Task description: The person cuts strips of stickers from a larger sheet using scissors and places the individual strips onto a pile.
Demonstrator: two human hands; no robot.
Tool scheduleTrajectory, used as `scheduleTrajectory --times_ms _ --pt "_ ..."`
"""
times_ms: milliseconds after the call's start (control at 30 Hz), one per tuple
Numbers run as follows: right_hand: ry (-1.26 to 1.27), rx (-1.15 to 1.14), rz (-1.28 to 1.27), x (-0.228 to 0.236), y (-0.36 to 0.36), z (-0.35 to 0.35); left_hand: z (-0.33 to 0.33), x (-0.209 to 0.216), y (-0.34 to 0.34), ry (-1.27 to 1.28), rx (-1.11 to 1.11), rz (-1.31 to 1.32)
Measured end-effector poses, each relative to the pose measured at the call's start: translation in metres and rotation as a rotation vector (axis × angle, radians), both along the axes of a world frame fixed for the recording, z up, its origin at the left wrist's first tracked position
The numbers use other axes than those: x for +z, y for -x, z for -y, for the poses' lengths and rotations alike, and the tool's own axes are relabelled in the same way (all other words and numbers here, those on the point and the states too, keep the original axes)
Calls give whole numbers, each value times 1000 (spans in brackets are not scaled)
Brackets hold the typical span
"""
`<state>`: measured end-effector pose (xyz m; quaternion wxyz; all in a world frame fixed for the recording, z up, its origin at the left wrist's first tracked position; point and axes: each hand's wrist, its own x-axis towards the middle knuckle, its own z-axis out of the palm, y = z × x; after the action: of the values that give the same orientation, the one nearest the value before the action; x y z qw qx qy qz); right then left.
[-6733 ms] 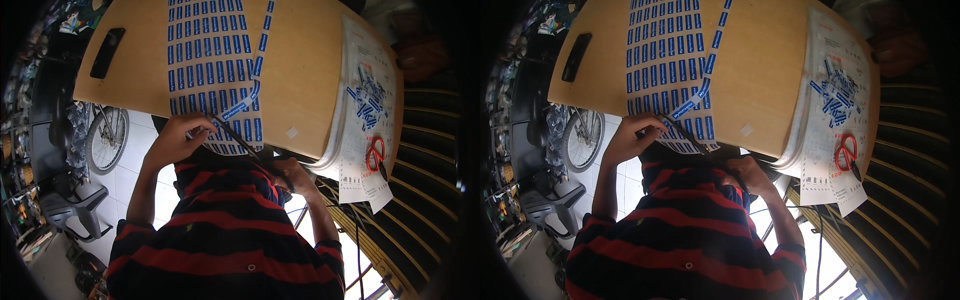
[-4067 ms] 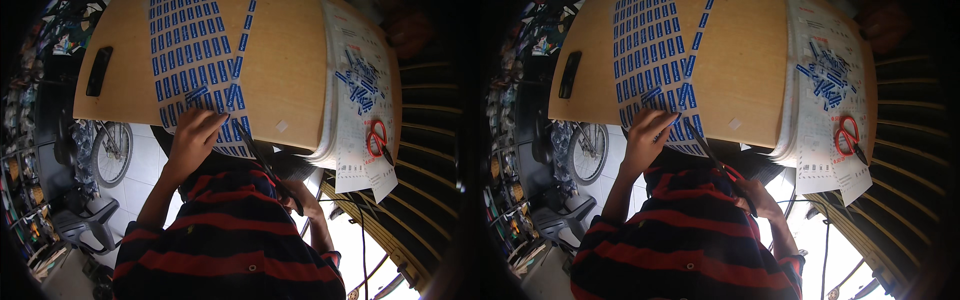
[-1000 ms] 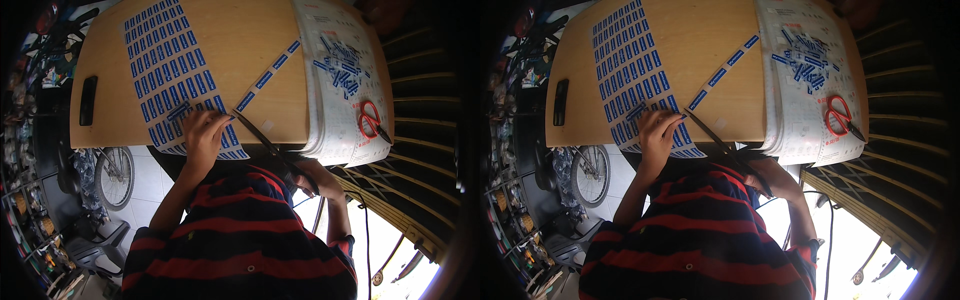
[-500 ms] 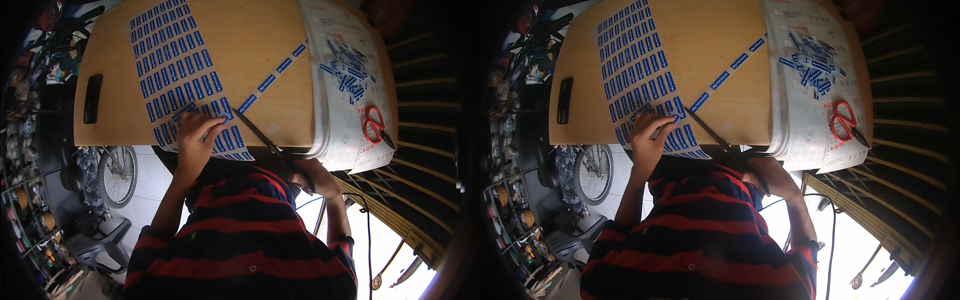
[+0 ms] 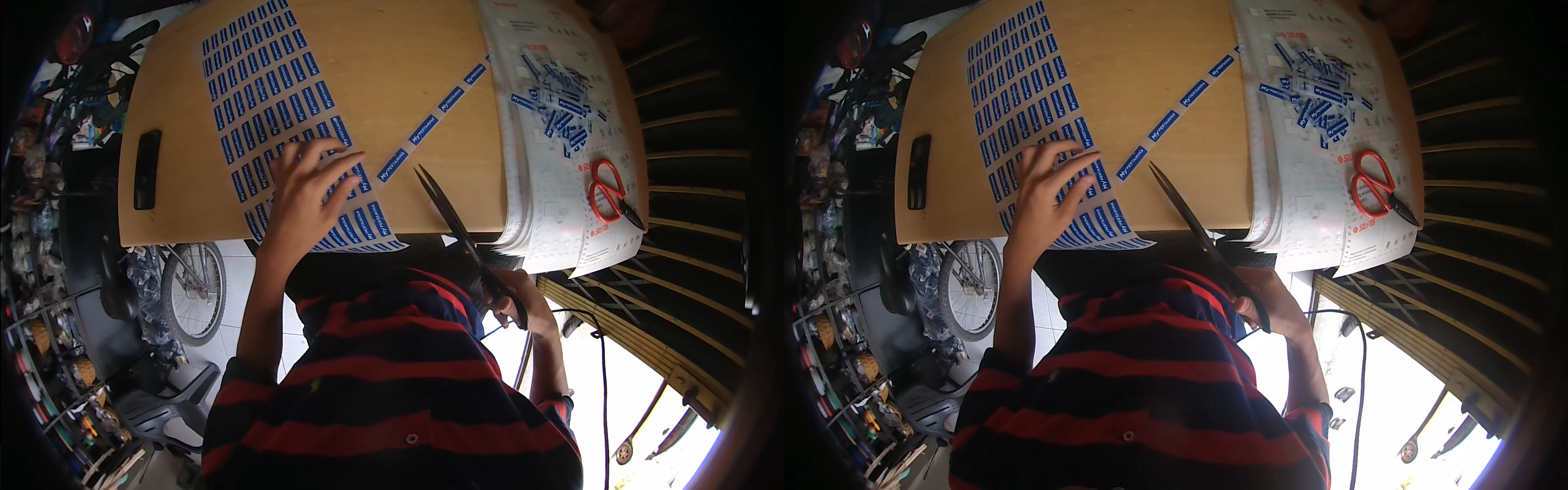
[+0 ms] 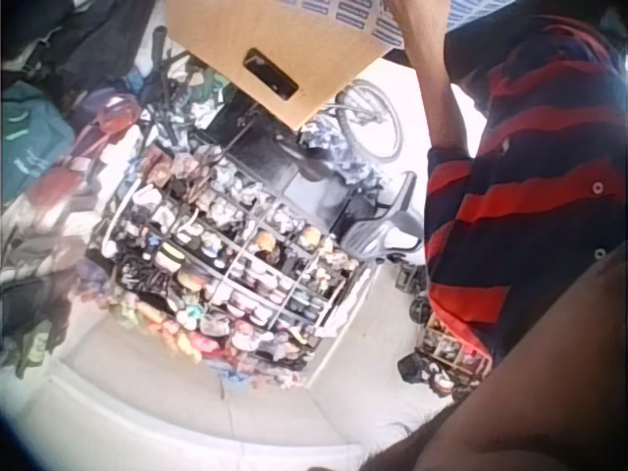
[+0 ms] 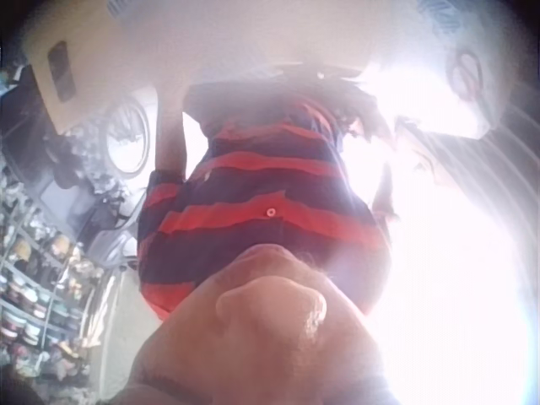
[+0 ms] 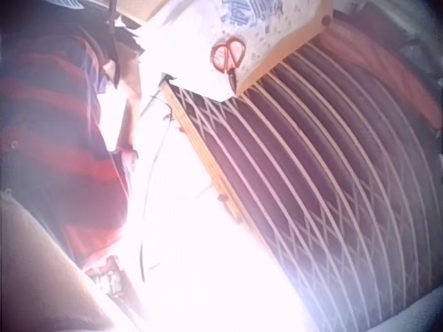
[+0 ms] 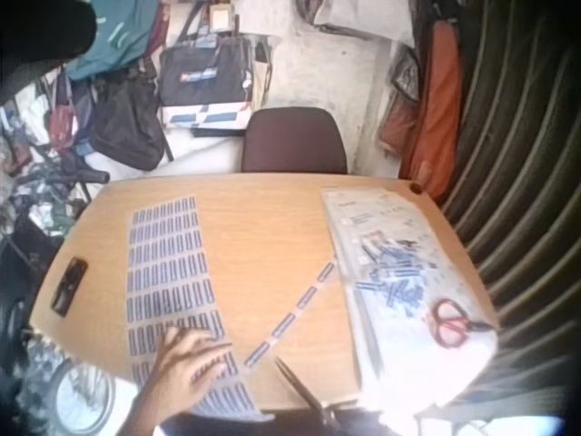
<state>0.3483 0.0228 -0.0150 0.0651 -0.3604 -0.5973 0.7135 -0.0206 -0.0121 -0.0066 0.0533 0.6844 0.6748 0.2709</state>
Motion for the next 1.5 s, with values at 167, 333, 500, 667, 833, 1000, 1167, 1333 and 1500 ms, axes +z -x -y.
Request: scheduleTrajectory --times_ms 167,333,500,667,833,1000,1167,1333,1500 --pt "-26 9 71 17 -11 9 -34 -19 -20 32 -153 79" --pt "50 42 106 11 -20 19 -44 -29 -15 -122 -252 169" --pt "77 -13 41 1 -11 20 -26 -20 -17 -131 -171 336" --pt "67 62 24 -8 6 10 -1 -18 -9 20 -218 340" --pt "-23 114 18 -5 22 -3 3 -20 -6 85 -228 384" --pt "35 85 -35 -2 27 -5 4 -16 -4 71 -146 486" --pt "85 67 -85 -16 16 -1 1 -23 -2 78 -128 625" --pt "89 55 -90 -20 21 -4 1 -22 -2 128 -163 538" --pt "59 68 -55 -16 27 -10 0 -21 -3 86 -191 514"
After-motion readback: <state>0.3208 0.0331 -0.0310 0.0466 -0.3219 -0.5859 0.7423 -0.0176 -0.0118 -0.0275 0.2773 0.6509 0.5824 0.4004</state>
